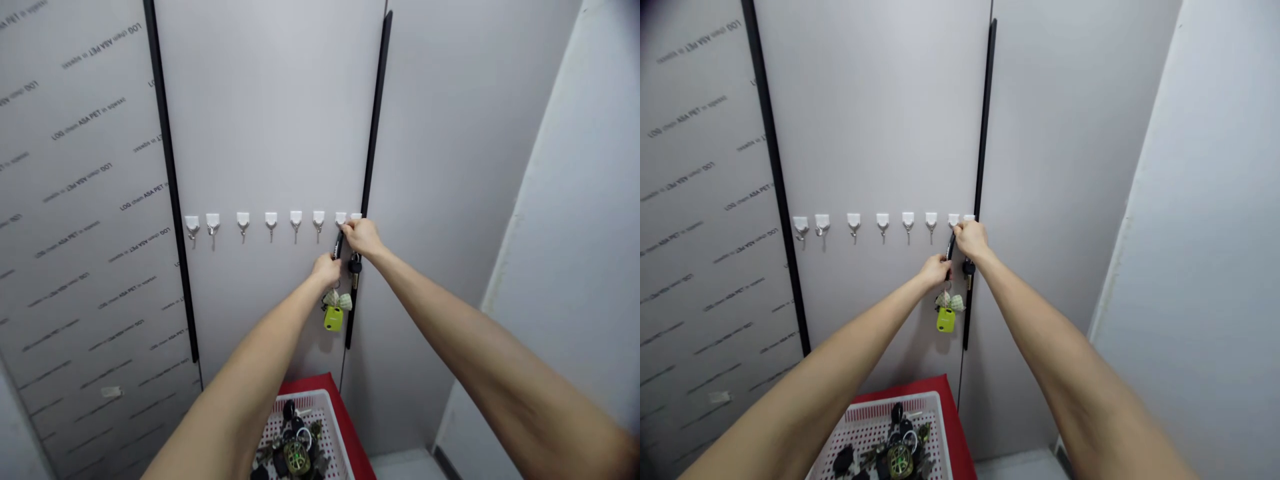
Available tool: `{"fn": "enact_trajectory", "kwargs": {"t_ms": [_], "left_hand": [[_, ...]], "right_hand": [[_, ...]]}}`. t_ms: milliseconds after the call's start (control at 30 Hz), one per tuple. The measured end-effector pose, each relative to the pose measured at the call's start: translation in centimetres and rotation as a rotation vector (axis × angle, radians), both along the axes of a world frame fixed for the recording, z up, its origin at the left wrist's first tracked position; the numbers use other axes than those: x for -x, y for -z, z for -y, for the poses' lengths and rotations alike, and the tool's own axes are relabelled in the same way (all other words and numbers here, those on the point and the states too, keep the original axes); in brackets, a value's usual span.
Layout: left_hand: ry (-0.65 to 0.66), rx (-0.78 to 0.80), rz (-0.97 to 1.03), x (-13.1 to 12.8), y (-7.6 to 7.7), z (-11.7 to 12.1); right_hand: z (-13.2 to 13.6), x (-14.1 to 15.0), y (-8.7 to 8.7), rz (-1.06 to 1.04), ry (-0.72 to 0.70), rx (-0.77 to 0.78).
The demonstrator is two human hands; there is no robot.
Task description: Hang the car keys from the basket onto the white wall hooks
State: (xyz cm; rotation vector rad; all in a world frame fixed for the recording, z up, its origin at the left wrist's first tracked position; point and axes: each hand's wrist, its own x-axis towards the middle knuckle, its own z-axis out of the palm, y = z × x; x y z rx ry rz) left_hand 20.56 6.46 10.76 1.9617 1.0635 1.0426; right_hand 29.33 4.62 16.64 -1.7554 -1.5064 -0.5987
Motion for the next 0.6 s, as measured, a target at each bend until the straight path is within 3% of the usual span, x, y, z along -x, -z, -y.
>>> {"fn": "enact_trajectory", "kwargs": {"t_ms": [67,133,200,267,333,433,500,600], "left_hand": [[-0.020,-0.002,-0.026,1.1,1.2,-0.1],[-0.032,0.009,-0.051,3.0,3.3,0.1],[-0.021,0.041,-0.080,5.3,6.4,0.7],[0.007,0.095,-0.113,8.1,10.3,1.9],[0.025,0.131,-0.156,11.0,14.3,3.4],[-0.037,0.124,-0.219,14.6,19.4,5.9],[-0.061,0.131,-0.258,16.0,21.7,7.3],[0.005,0.125,-0.344,16.8,23.6,8.5]], "right_hand": [[0.7,0.0,0.4,0.019,-0.006,0.024],[1.6,0.2,1.4,0.012,-0.051,-0.054],[2.6,0.8,3.2,-0.021,-0.126,-0.177],[3.8,2.0,6.3,-0.063,-0.231,-0.192],[5.0,3.5,10.6,-0.086,-0.385,-0.013],[7.0,6.4,18.1,-0.051,-0.624,0.475],[8.1,8.1,22.5,-0.009,-0.636,0.717],[9.1,9.9,26.9,-0.055,-0.558,0.770]]}}
